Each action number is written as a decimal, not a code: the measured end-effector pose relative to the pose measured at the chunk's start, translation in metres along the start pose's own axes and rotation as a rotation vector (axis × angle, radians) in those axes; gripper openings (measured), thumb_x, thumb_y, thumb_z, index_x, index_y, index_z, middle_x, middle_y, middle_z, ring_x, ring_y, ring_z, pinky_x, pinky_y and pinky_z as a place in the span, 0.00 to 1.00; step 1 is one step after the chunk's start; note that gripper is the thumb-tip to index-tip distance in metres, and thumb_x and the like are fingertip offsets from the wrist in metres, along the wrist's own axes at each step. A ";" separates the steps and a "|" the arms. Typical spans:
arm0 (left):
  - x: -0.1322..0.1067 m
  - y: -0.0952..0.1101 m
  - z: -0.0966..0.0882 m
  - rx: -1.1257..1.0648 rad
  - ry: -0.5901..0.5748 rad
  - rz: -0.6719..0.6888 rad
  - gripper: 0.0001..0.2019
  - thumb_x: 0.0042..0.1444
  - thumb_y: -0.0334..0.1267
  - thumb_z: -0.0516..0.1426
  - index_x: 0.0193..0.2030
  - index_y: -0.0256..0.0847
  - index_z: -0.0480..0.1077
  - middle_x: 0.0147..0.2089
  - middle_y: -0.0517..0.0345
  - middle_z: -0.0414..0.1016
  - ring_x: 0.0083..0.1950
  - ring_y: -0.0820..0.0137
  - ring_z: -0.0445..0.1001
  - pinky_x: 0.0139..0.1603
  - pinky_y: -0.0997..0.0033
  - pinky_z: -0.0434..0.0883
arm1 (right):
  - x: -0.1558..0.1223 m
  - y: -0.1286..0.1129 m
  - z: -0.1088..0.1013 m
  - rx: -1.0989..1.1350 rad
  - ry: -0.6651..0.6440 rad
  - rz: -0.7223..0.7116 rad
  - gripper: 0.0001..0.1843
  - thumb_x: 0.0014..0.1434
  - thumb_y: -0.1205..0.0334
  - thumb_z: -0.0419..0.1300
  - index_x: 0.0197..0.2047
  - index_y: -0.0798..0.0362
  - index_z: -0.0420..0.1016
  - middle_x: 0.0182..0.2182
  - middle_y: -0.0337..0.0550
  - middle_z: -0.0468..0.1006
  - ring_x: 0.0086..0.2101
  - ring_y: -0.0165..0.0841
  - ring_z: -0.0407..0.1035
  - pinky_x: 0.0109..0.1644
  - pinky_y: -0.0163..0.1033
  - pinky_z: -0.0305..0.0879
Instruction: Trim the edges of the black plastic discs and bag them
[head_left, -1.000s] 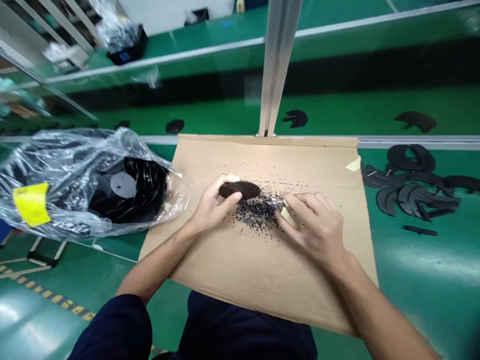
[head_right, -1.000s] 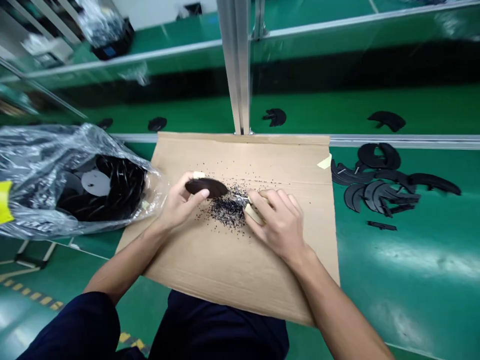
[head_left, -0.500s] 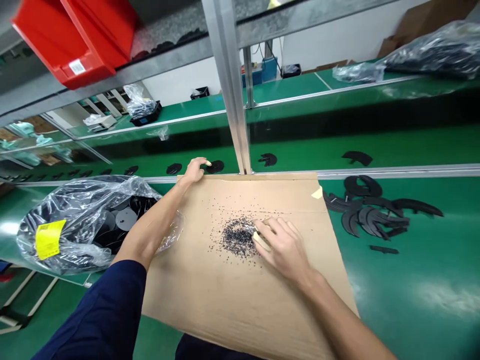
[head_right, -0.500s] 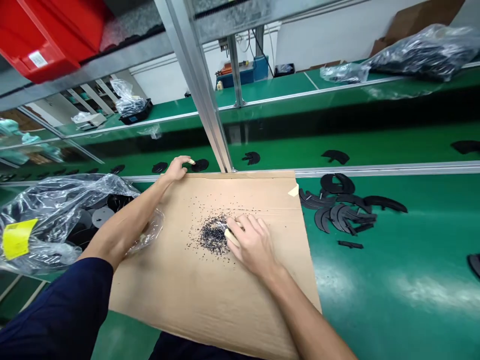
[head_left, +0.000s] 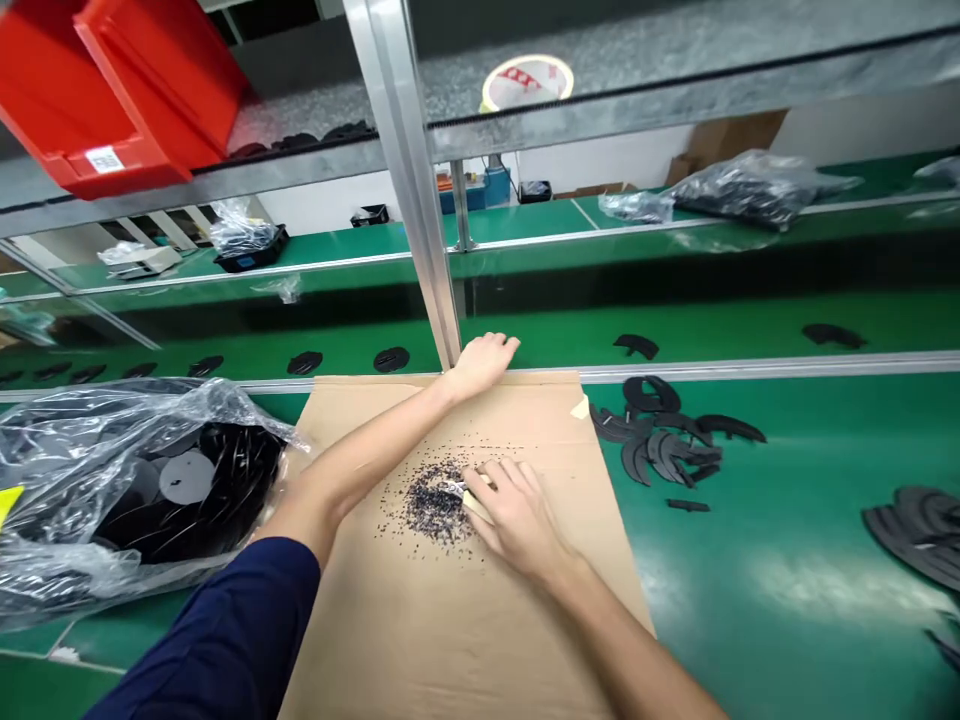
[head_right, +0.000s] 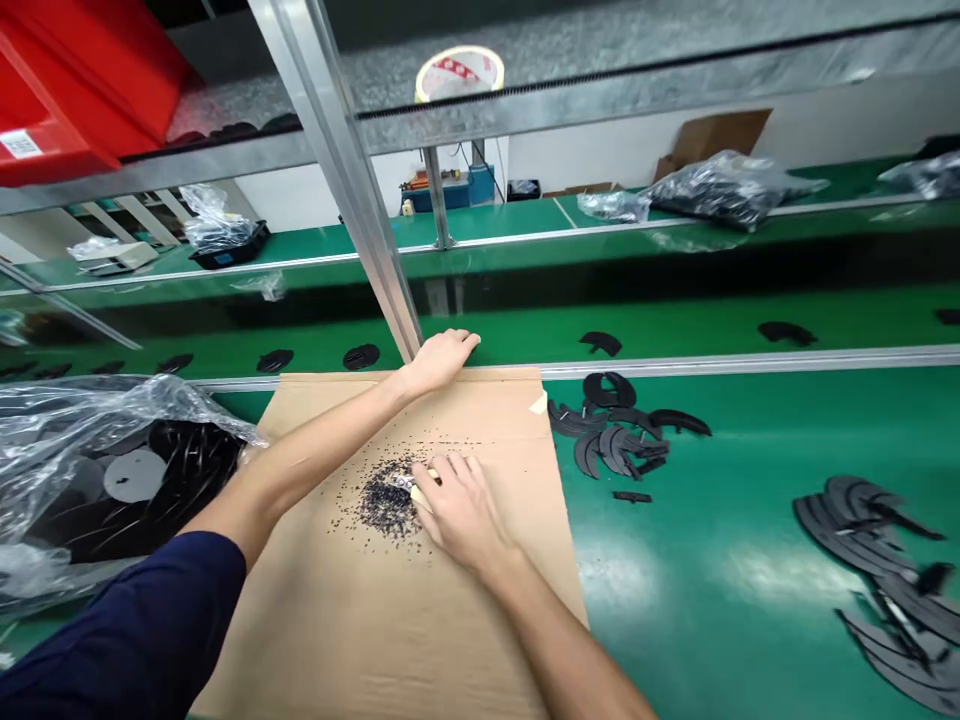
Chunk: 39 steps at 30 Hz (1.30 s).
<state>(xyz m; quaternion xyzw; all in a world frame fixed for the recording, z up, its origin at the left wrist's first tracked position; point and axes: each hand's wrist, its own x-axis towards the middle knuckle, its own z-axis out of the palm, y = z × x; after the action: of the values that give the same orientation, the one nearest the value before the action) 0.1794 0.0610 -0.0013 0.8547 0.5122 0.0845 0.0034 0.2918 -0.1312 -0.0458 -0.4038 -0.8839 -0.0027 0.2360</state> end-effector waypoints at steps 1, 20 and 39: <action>0.013 0.004 -0.002 -0.003 -0.007 -0.064 0.13 0.68 0.34 0.55 0.57 0.35 0.70 0.56 0.44 0.74 0.57 0.61 0.75 0.58 0.56 0.74 | 0.000 0.000 -0.002 -0.005 -0.011 -0.008 0.13 0.65 0.62 0.61 0.52 0.54 0.72 0.42 0.49 0.77 0.42 0.41 0.66 0.45 0.44 0.57; -0.139 -0.020 -0.054 -0.855 -0.273 0.195 0.10 0.59 0.25 0.54 0.43 0.33 0.75 0.36 0.59 0.76 0.36 0.74 0.72 0.40 0.77 0.70 | 0.010 0.002 -0.009 0.102 0.592 -0.025 0.15 0.65 0.61 0.64 0.53 0.54 0.71 0.45 0.54 0.73 0.38 0.38 0.72 0.39 0.41 0.74; -0.295 -0.153 -0.107 0.404 -0.020 -0.710 0.11 0.62 0.30 0.55 0.51 0.34 0.70 0.47 0.41 0.78 0.51 0.53 0.78 0.44 0.63 0.75 | 0.018 -0.031 0.000 0.749 0.231 0.334 0.10 0.63 0.52 0.63 0.39 0.50 0.74 0.27 0.38 0.74 0.26 0.32 0.67 0.30 0.36 0.64</action>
<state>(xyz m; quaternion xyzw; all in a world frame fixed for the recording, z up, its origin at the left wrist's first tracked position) -0.1066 -0.1337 0.0488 0.6091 0.7816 -0.0325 -0.1306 0.2594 -0.1396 -0.0320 -0.4250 -0.7139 0.3118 0.4609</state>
